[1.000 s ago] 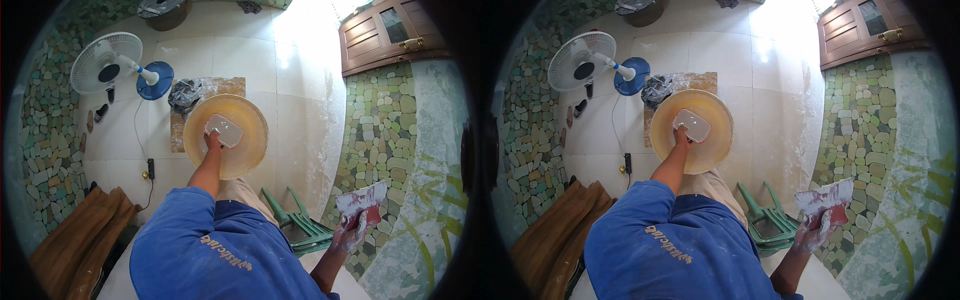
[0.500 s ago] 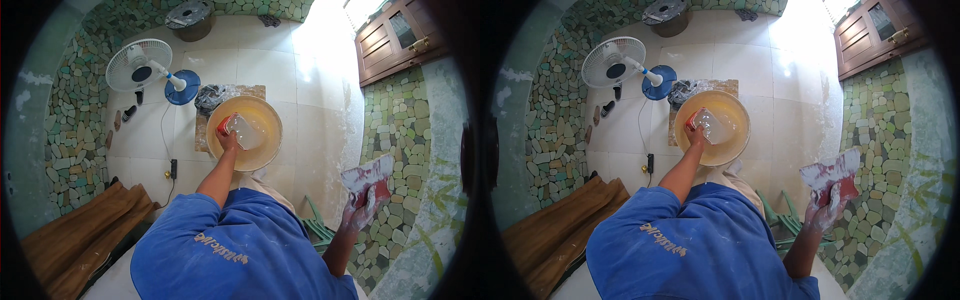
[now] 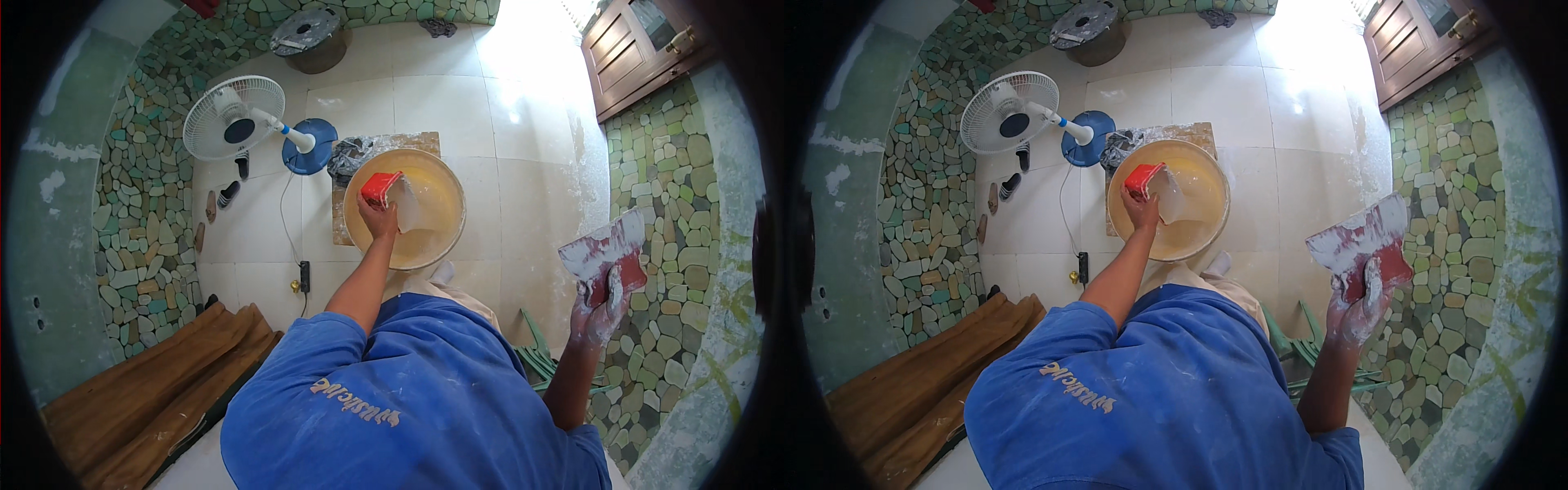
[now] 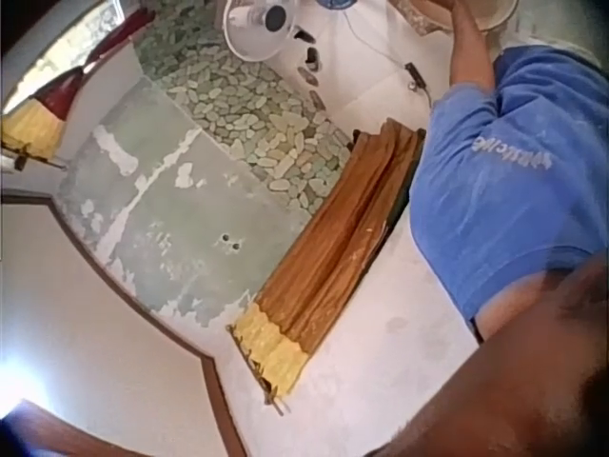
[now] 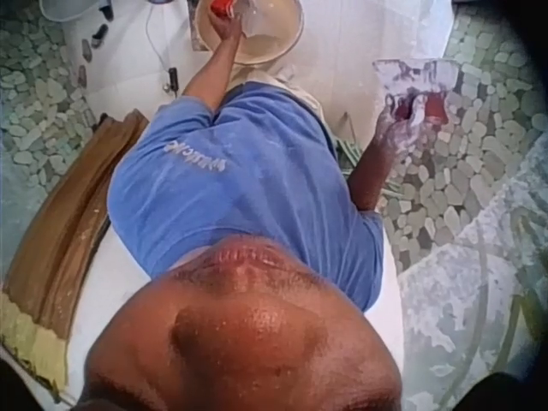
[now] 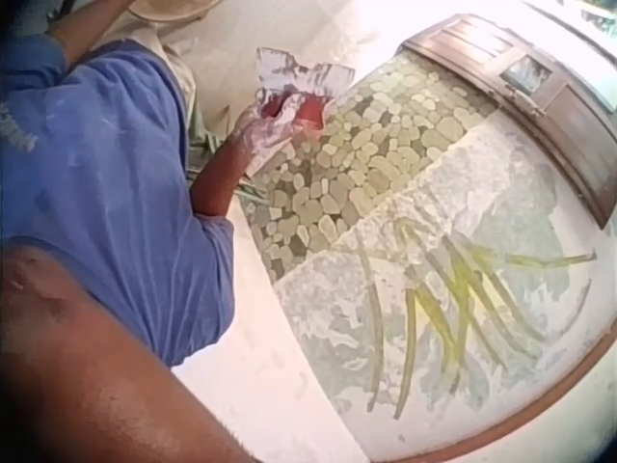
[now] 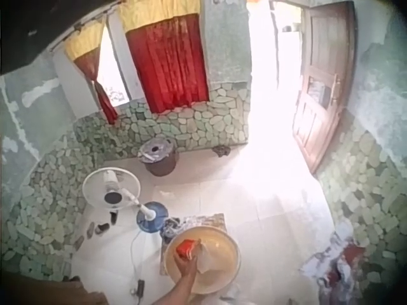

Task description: Preparing plaster compound on a putty knife, applying it to smooth out a wall, and washing the tools in a bucket.

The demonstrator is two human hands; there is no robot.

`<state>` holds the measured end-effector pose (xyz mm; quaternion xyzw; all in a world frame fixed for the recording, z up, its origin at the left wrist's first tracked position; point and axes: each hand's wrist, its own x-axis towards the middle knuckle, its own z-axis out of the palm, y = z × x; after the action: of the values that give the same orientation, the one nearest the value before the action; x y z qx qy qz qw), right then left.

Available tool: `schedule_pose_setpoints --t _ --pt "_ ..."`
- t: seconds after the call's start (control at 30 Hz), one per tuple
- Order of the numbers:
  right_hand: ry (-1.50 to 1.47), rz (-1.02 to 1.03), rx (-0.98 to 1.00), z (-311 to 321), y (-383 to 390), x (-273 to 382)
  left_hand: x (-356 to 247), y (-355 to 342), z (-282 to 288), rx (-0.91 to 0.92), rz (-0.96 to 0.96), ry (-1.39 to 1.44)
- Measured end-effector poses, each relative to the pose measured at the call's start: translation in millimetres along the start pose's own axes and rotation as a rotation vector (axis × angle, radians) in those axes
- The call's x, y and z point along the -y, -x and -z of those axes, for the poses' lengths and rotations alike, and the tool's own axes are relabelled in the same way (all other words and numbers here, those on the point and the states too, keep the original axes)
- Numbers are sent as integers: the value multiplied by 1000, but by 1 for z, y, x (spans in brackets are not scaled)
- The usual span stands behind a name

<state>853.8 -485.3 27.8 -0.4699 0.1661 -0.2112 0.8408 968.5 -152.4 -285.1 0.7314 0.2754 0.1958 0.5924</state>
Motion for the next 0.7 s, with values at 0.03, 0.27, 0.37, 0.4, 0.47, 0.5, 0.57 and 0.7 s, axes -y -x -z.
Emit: schedule_pose_setpoints --t 0.03,0.27,0.37,0.4,0.47,0.5,0.57,0.7 --pt "-12 -6 -29 2 -3 1 -6 3 -4 0 -22 -61" --pt "57 -27 -107 7 -13 11 -26 10 -17 43 -138 -118" --pt "24 -40 -85 18 -18 11 -26 12 -22 39 -168 -114" --pt "22 -40 -92 19 -18 12 -27 13 -23 45 -169 -118" --pt "46 -77 -177 17 -18 15 -26 14 -23 71 -207 -18" --pt "44 -78 -183 22 -19 14 -26 15 -23 75 -208 -22" --pt "31 -19 -39 32 -22 13 -32 18 -24 79 -236 -100" --pt "65 -31 -111 41 -22 13 -39 25 -23 137 -204 -81"
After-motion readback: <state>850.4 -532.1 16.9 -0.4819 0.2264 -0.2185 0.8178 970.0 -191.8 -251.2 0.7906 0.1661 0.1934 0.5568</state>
